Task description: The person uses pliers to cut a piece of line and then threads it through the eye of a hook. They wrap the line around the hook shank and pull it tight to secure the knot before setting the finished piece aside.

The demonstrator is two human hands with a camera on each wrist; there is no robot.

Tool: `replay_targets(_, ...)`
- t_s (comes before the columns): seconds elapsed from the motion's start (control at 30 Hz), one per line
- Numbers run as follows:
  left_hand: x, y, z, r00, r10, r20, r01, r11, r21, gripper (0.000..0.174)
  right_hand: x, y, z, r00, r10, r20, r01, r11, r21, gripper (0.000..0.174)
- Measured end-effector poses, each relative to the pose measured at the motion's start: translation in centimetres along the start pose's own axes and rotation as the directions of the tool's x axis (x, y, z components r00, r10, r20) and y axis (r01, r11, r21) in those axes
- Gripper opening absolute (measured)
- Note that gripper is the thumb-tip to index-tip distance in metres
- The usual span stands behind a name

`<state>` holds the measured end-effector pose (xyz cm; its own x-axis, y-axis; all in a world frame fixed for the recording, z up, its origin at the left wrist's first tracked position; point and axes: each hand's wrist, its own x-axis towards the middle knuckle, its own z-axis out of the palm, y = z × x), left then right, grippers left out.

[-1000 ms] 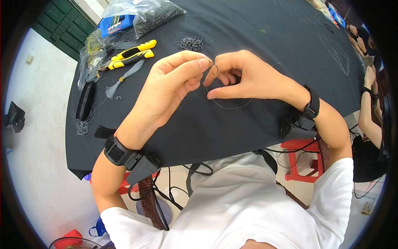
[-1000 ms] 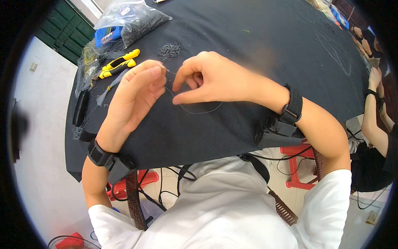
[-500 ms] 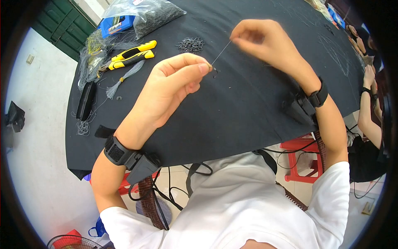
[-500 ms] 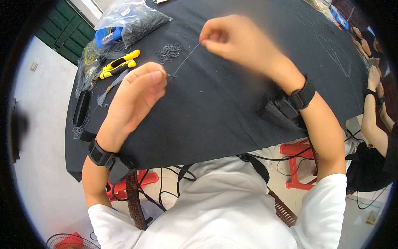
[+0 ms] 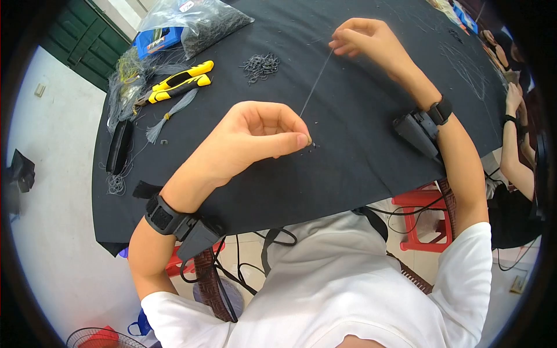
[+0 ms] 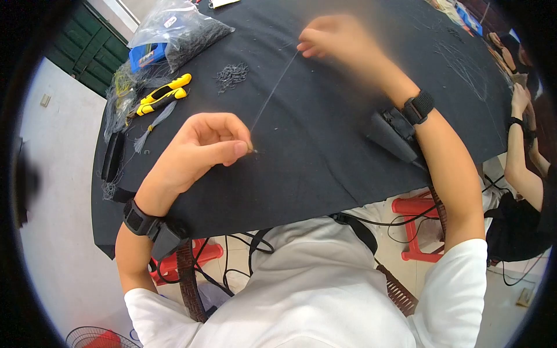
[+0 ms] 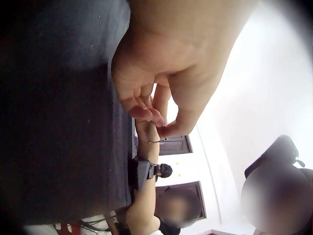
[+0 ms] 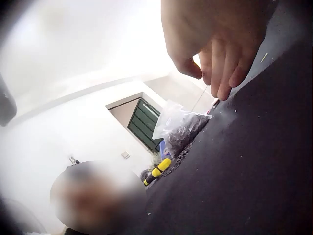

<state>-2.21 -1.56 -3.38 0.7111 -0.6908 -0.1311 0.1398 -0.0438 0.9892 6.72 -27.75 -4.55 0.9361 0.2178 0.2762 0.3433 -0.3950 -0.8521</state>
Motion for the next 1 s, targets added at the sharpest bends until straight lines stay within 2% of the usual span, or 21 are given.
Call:
replay_targets(0.07,-0.1,0.3,0.1,0.999,-0.049,0.021,0.048,0.999,0.006,0.010,-0.4,-0.4,0.3,0.999,0.044,-0.011,-0.044,0.998,0.047,0.024)
replay_targets(0.27,0.1,-0.7,-0.3,0.955,0.038,0.294,-0.017,0.997,-0.072,0.010,-0.4,1.0,0.1,0.999,0.026,-0.026,-0.019,0.969,0.245,0.027)
replay_targets(0.3,-0.1,-0.1,0.1,0.963,-0.044,0.265,0.064,0.996,-0.069,0.006,-0.4,1.3,0.0,0.999,0.030,-0.029,-0.021,0.960,0.278,0.027)
replay_targets(0.5,-0.2,0.1,0.1,0.956,-0.054,0.288,0.078,0.995,-0.070,0.006,-0.6,0.8,0.4,0.991,0.128,0.042,-0.129,0.813,0.568,0.027)
replay_targets(0.6,-0.2,0.2,0.2,0.985,0.149,0.082,-0.145,0.988,-0.055,0.006,-0.9,-0.7,1.1,0.991,0.070,0.111,-0.119,0.835,0.538,0.026)
replay_targets(0.67,-0.3,0.7,0.0,0.969,0.241,-0.046,-0.239,0.970,0.054,0.005,-1.6,-2.9,2.0,0.991,0.073,0.113,-0.119,0.869,0.481,0.024)
replay_targets(0.7,-0.1,0.3,-0.3,0.947,0.306,-0.093,-0.291,0.946,0.144,0.005,-2.0,-3.9,2.5,0.991,0.075,0.115,-0.120,0.883,0.453,0.023)
replay_targets(0.8,0.1,0.3,-0.7,0.866,0.453,-0.212,-0.372,0.866,0.334,0.006,-3.0,-5.6,3.3,0.981,-0.072,0.182,0.008,0.945,0.328,0.024)
replay_targets(0.83,0.2,0.4,-0.7,0.834,0.495,-0.243,-0.386,0.839,0.383,0.007,-3.4,-6.0,3.7,0.977,-0.111,0.183,0.049,0.949,0.312,0.017)
replay_targets(0.93,0.5,0.2,-1.2,0.703,0.686,-0.188,-0.443,0.629,0.639,0.009,-3.9,-6.1,4.4,0.926,-0.272,0.260,0.204,0.944,0.260,0.014)
replay_targets(1.0,0.4,0.5,-1.1,0.671,0.724,-0.158,-0.447,0.566,0.693,0.010,-4.1,-6.2,4.8,0.910,-0.323,0.260,0.246,0.925,0.290,0.010)
